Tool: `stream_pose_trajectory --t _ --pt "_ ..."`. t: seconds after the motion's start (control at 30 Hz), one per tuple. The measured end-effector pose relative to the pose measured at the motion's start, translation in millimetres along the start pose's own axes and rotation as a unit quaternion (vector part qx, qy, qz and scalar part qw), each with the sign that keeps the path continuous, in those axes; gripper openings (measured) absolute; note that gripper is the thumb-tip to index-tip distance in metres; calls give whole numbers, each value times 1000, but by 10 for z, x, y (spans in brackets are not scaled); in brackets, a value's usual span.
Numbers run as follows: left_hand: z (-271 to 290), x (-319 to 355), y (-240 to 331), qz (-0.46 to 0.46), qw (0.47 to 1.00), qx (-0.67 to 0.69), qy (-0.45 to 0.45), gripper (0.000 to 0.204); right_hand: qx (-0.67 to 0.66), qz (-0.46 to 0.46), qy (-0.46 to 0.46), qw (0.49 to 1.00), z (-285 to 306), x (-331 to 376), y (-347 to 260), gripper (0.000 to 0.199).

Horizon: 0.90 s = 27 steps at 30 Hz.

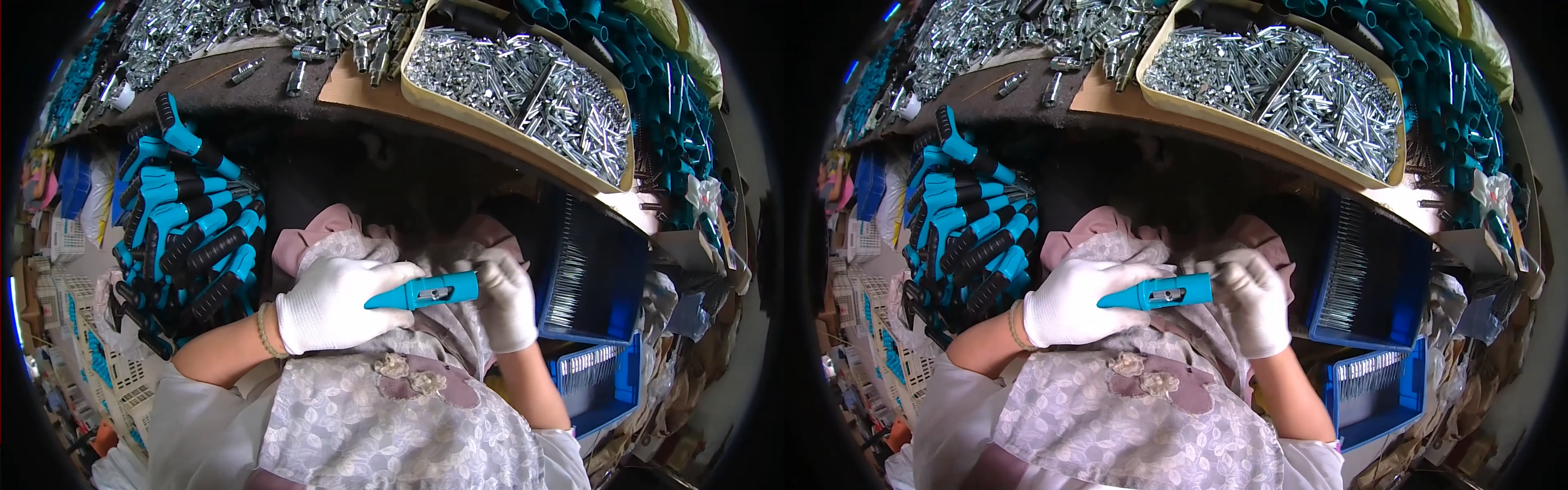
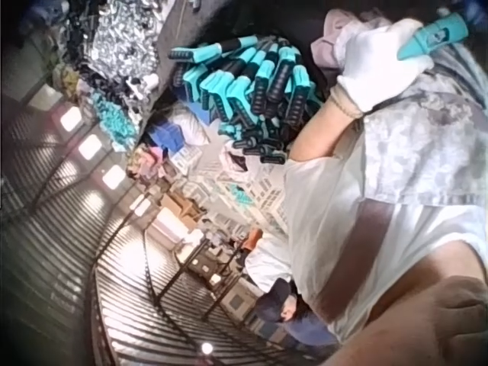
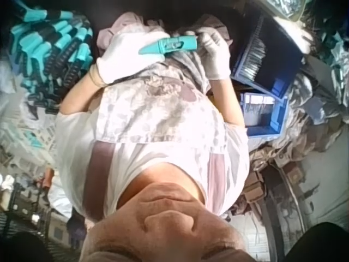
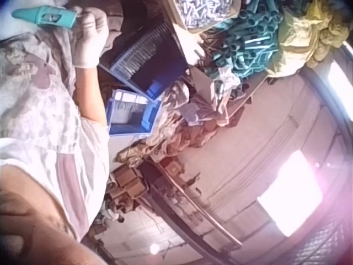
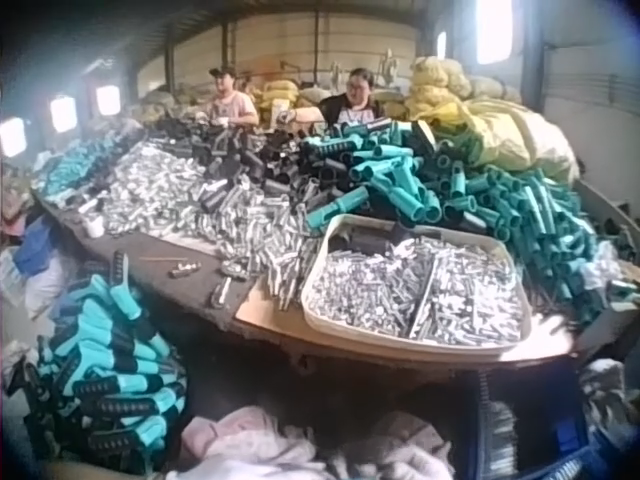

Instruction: Assembling tool handles by inserting metal components and pins into plastic grips.

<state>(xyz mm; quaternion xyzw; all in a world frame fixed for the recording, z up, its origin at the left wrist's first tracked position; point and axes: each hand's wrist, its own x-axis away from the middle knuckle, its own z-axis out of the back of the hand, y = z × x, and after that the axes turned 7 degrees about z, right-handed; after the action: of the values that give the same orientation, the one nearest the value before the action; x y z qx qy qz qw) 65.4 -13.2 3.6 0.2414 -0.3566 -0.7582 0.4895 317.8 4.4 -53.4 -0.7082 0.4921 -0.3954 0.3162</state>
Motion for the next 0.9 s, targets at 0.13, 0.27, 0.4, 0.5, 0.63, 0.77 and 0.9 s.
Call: stream_pose_trajectory --t 0.13,0.27,0.4,0.5,0.63,0.77,0.9 --pt "47 17 93 -4 1000 -3 19 37 -66 -8 -59 996 -183 54 398 20" --pt "161 24 169 34 999 6 -37 50 -277 -103 -98 950 -324 55 453 29" --pt "159 44 194 49 998 5 -43 52 -287 -101 -133 943 -313 53 464 28" --pt "131 52 182 34 999 11 -30 52 -273 -103 -154 944 -283 46 499 25" --pt "119 30 186 43 998 25 -44 52 -310 -123 -136 933 -258 54 586 22" --pt "127 10 179 34 998 2 -44 52 -282 -163 -119 938 -319 48 480 21" --pt "103 -1 192 29 999 -3 -32 50 -265 -159 -110 945 -310 59 504 18"
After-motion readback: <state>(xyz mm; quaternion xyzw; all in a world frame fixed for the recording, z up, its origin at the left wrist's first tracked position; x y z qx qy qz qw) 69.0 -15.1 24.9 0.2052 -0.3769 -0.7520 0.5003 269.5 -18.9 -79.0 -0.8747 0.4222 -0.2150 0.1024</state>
